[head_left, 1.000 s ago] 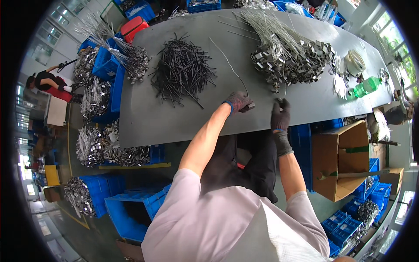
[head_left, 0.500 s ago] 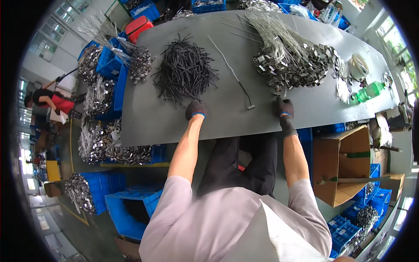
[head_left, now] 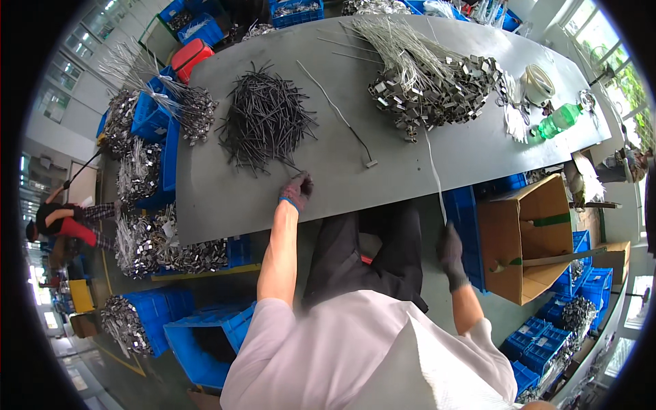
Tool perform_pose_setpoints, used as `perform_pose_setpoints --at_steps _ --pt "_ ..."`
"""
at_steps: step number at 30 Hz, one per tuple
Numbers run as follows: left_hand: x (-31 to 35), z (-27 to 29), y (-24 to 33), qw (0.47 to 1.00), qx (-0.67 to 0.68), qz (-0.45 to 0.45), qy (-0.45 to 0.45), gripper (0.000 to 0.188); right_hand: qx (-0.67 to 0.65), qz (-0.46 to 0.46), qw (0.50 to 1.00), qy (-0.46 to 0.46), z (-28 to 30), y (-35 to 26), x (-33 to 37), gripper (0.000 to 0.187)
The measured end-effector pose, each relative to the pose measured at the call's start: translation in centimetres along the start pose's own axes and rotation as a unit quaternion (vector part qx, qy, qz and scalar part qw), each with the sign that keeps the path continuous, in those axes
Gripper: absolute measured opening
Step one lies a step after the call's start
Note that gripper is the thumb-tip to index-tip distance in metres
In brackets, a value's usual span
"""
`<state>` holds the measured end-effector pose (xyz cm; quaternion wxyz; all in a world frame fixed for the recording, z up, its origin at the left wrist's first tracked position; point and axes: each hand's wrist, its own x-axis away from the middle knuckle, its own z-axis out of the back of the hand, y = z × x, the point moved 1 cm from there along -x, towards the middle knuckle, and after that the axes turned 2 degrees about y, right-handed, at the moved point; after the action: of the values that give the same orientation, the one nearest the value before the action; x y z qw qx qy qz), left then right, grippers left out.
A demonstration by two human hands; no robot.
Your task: Manually sorting and organizing electronic cable harnesses with connectors on a workbench.
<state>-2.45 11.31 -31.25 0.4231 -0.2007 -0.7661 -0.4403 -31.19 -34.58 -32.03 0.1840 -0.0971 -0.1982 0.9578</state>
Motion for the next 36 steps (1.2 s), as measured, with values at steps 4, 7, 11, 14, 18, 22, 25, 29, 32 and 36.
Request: perform_pose_setpoints --at_steps 4,7,11,14,18,22,25,29,32,36 --pt "1.9 -4.5 -3.3 0.982 0.11 0.03 -0.151 0.007 0.18 -0.121 0.857 -0.467 1.0 12.9 16.8 0.021" --pt "6.5 -10.4 -5.6 0.965 0.09 -0.004 -0.247 0.007 0.045 -0.113 0.935 -0.333 2.9 9.5 19.5 0.023" --pt "10.2 -17.9 -10.1 0.952 0.001 -0.05 -0.303 0.013 0.053 -0.041 0.972 -0.223 2.9 2.6 14.3 0.023" --pt "12.3 -21.7 -11.2 0.954 0.096 -0.109 -0.263 0.011 0.067 -0.034 0.969 -0.234 3.4 -1.9 8.7 0.023" --pt "16.5 -23.0 -6.9 0.935 0.106 -0.267 -0.206 0.013 0.116 -0.029 0.958 -0.262 4.1 -1.6 7.4 0.021" --pt "17.8 -21.5 -3.9 0.878 0.132 -0.433 -0.157 0.012 0.171 -0.042 0.938 -0.297 4.1 1.5 9.0 0.022" --pt "17.5 -20.7 -4.5 0.864 0.072 -0.473 -0.158 0.013 0.14 -0.065 0.947 -0.282 4.0 1.2 9.3 0.021" --pt "13.6 -18.5 -8.4 0.884 -0.155 -0.381 -0.221 0.015 -0.039 -0.022 0.971 -0.236 3.4 -0.6 6.8 0.025" --pt "14.4 -17.6 -13.5 0.834 -0.298 -0.386 -0.258 0.018 -0.361 -0.159 0.895 -0.209 6.3 -10.3 0.5 0.034" --pt "16.0 -16.6 -16.0 0.837 -0.313 -0.364 -0.264 0.019 -0.189 0.241 0.948 0.087 2.9 -13.5 -7.5 0.046"
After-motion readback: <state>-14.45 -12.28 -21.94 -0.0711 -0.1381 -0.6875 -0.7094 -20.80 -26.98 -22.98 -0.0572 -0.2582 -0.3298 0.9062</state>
